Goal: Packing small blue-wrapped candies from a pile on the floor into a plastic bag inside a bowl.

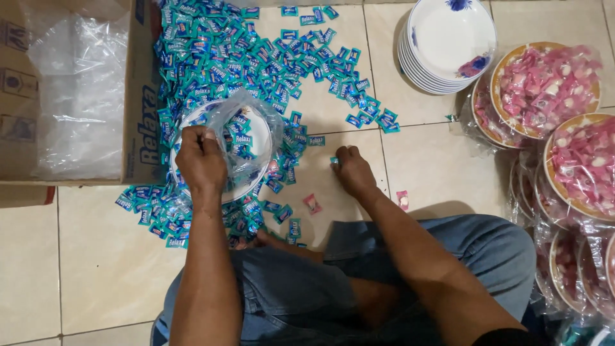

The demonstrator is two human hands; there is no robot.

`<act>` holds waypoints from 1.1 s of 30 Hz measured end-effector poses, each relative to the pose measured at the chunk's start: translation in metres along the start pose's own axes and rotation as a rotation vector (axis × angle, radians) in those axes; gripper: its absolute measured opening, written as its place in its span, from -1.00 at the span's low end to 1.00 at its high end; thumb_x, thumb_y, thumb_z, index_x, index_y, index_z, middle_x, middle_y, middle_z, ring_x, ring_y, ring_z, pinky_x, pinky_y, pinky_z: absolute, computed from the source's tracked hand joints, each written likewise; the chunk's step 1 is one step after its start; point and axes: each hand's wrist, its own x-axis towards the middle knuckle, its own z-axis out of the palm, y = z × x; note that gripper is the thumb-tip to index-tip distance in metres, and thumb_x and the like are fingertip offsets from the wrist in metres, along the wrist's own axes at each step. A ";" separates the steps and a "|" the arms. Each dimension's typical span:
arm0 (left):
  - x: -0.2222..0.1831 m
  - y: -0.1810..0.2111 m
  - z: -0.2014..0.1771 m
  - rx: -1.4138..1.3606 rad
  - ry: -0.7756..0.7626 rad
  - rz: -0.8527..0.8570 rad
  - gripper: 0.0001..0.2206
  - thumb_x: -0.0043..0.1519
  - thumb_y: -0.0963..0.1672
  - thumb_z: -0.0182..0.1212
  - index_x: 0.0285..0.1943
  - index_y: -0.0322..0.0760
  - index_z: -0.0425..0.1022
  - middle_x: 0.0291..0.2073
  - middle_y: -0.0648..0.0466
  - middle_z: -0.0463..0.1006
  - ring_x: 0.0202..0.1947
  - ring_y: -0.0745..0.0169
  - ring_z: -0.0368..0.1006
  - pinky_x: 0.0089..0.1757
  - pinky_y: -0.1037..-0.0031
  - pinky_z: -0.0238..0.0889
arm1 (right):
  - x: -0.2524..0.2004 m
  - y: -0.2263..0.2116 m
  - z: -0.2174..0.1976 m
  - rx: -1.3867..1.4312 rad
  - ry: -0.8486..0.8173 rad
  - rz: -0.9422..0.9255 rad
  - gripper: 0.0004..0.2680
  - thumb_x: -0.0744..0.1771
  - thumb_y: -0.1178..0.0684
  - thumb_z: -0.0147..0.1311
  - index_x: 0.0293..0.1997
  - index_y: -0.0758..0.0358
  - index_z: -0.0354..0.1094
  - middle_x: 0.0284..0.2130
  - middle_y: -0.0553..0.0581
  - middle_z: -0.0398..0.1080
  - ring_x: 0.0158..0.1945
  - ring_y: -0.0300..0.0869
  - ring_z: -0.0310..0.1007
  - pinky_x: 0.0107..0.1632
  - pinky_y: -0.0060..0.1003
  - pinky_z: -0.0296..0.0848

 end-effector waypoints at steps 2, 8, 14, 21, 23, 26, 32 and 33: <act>-0.001 0.001 -0.001 -0.016 0.005 0.001 -0.94 0.40 -0.18 0.09 -0.11 -0.16 0.47 -0.47 -0.05 0.57 -0.36 -0.09 0.56 -0.27 0.16 0.37 | 0.004 0.007 0.005 -0.056 -0.020 -0.009 -0.82 0.36 0.09 0.02 0.03 0.29 0.27 -0.13 0.36 0.31 -0.18 0.35 0.55 -0.14 0.17 0.59; -0.005 0.010 0.000 -0.042 -0.040 0.020 -0.93 0.41 -0.18 0.07 -0.10 -0.20 0.47 -0.43 -0.15 0.58 -0.32 -0.24 0.56 -0.28 0.06 0.34 | 0.030 -0.027 -0.028 0.115 -0.119 0.128 -0.69 0.34 0.13 -0.12 0.24 0.12 0.26 0.06 0.43 0.29 -0.07 0.38 0.54 -0.11 0.17 0.56; -0.003 0.009 -0.001 0.053 -0.142 -0.085 -0.90 0.40 -0.15 0.01 -0.06 -0.18 0.44 -0.34 -0.18 0.60 -0.19 -0.29 0.55 -0.19 0.03 0.36 | 0.021 -0.039 -0.011 -0.175 -0.108 -0.104 -0.75 0.37 0.17 -0.03 0.20 0.26 0.20 -0.07 0.40 0.33 -0.18 0.27 0.59 -0.18 0.05 0.62; -0.002 0.011 0.002 0.137 -0.226 -0.140 -0.77 0.38 -0.15 -0.12 0.05 -0.33 0.45 -0.21 -0.34 0.58 -0.06 -0.47 0.52 -0.08 -0.09 0.37 | 0.027 0.003 -0.003 0.214 -0.103 0.098 -0.79 0.37 0.04 -0.02 0.05 0.34 0.26 -0.21 0.47 0.42 -0.18 0.35 0.57 -0.18 0.16 0.54; -0.004 0.010 0.002 0.137 -0.228 -0.122 -0.78 0.38 -0.15 -0.11 0.05 -0.30 0.45 -0.24 -0.33 0.59 -0.09 -0.47 0.52 -0.11 -0.08 0.37 | 0.027 -0.013 -0.015 0.427 -0.025 0.148 -0.79 0.38 0.01 -0.01 0.05 0.31 0.29 -0.39 0.30 0.41 -0.37 0.10 0.53 -0.32 -0.02 0.51; -0.006 0.017 0.000 0.139 -0.221 -0.094 -0.79 0.37 -0.16 -0.11 0.04 -0.27 0.45 -0.27 -0.30 0.60 -0.14 -0.44 0.54 -0.16 -0.05 0.39 | 0.033 -0.071 -0.035 0.804 0.090 0.175 -0.81 0.39 0.02 0.01 0.02 0.29 0.32 -0.55 0.16 0.36 -0.55 -0.15 0.46 -0.47 -0.27 0.47; -0.008 0.018 -0.008 0.159 -0.238 0.004 -0.81 0.40 -0.15 -0.10 0.02 -0.28 0.43 -0.30 -0.35 0.58 -0.16 -0.56 0.51 -0.21 -0.12 0.36 | 0.057 -0.172 0.017 0.779 0.081 -0.073 -0.77 0.37 0.01 0.05 0.10 0.26 0.32 -0.30 0.41 0.44 -0.28 0.14 0.57 -0.34 -0.03 0.56; -0.008 0.020 -0.010 0.172 -0.235 0.019 -0.82 0.39 -0.15 -0.09 0.01 -0.29 0.43 -0.30 -0.39 0.57 -0.15 -0.62 0.48 -0.22 -0.16 0.33 | 0.063 -0.182 0.031 0.611 0.069 -0.163 -0.70 0.39 0.00 0.03 0.21 0.34 0.30 -0.21 0.52 0.49 -0.15 0.32 0.59 -0.23 0.15 0.59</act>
